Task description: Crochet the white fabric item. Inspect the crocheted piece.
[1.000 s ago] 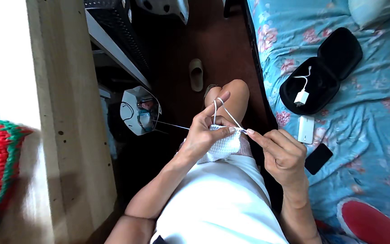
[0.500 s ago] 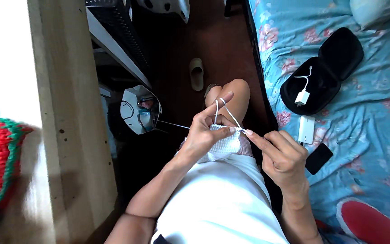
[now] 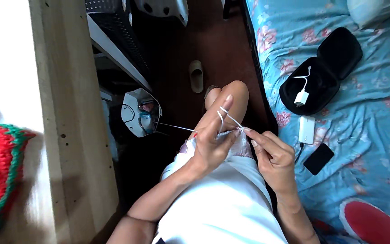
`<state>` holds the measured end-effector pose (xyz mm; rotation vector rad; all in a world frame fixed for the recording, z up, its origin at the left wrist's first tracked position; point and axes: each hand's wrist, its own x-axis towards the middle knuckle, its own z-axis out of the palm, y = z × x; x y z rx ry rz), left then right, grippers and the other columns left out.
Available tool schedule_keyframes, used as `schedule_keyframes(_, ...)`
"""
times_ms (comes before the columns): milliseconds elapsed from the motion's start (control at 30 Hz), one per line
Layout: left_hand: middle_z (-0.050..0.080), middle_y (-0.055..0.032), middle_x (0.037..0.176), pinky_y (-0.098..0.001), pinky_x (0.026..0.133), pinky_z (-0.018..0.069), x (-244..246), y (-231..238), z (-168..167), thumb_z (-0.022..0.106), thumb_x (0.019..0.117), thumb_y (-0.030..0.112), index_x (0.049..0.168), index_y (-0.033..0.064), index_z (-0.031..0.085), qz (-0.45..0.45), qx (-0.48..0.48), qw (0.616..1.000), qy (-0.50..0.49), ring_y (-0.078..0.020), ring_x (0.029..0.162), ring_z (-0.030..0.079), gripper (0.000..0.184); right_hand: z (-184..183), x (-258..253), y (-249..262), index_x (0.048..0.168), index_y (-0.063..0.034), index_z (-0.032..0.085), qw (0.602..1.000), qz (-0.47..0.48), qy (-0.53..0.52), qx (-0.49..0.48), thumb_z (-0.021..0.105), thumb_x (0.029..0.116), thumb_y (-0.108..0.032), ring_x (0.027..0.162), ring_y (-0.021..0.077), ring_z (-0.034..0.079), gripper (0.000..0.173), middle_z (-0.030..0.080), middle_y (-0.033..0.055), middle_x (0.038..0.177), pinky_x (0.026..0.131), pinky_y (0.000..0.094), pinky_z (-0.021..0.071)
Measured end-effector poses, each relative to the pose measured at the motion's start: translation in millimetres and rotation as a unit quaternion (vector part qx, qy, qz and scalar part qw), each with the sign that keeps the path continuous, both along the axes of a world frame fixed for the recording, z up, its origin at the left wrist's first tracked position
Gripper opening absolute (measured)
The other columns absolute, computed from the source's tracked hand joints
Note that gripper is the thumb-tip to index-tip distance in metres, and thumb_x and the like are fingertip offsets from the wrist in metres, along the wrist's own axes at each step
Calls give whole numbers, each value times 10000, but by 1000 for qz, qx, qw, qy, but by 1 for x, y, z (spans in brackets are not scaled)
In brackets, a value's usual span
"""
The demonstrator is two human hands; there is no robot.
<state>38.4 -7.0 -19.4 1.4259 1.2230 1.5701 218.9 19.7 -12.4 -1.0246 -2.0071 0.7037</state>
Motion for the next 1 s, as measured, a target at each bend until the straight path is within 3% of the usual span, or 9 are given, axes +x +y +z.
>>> schedule_keyframes(100, 735, -97, 954, -292, 828, 598, 14, -2, -14, 663, 917, -56, 1436, -38, 485, 33, 112, 991, 62, -113, 871, 710, 549, 8, -13, -3, 1281, 46, 670, 987, -12, 99, -123, 586, 935, 33, 766, -19, 635, 356, 724, 57, 935, 727, 118, 541)
schedule_keyframes(167, 732, -60, 978, -274, 859, 587, 18, -4, -13, 656, 927, -48, 1437, -3, 490, 15, 86, 996, 6, -87, 906, 702, 538, 10, -16, -1, 1311, 57, 620, 974, -3, 162, -159, 604, 929, 49, 739, -22, 623, 382, 703, 18, 886, 694, 124, 538)
schedule_keyframes(233, 745, -23, 969, -269, 830, 599, 12, -6, -1, 671, 883, -75, 1525, -11, 394, -11, -25, 995, -98, -73, 877, 710, 702, 4, -14, -1, 1276, 60, 629, 986, -6, 144, -85, 622, 946, 9, 753, -29, 621, 335, 687, 15, 866, 711, 116, 540)
schedule_keyframes(300, 743, -4, 889, -237, 747, 598, 3, -2, 11, 674, 850, -93, 1579, 51, 326, -29, -120, 979, -160, -62, 771, 700, 821, -5, -8, 1, 1146, 45, 675, 996, -25, 82, 39, 620, 990, -69, 803, 6, 660, 201, 715, 75, 883, 756, 133, 547)
schedule_keyframes(400, 712, -30, 798, -208, 679, 576, -8, 3, 18, 666, 838, -109, 1586, 69, 331, -64, -160, 967, -186, -73, 682, 669, 839, -11, 3, 4, 985, 13, 708, 988, -39, 13, 148, 589, 1014, -114, 784, 81, 665, 176, 712, 114, 850, 733, 165, 539)
schedule_keyframes(533, 717, -53, 795, -199, 658, 567, -16, 6, 21, 634, 871, -91, 1571, 76, 366, -106, -185, 954, -209, -73, 666, 667, 768, -9, 10, 8, 951, -10, 723, 977, -36, -32, 206, 573, 1002, -83, 762, 138, 651, 175, 695, 117, 818, 702, 197, 521)
schedule_keyframes(767, 688, -57, 734, -187, 567, 549, -30, 9, 25, 583, 877, -94, 1522, 63, 443, -152, -235, 917, -285, -62, 581, 632, 678, -10, 13, 11, 960, -10, 710, 976, -6, -28, 216, 577, 1002, -65, 767, 144, 646, 149, 691, 122, 830, 704, 199, 520)
schedule_keyframes(1000, 694, -67, 736, -181, 545, 547, -38, 9, 24, 568, 882, -121, 1424, 30, 555, -172, -253, 902, -306, -64, 569, 633, 562, -15, 21, 11, 985, 3, 680, 990, 41, 45, 130, 592, 1014, -74, 792, 56, 637, 121, 675, 103, 863, 713, 126, 511)
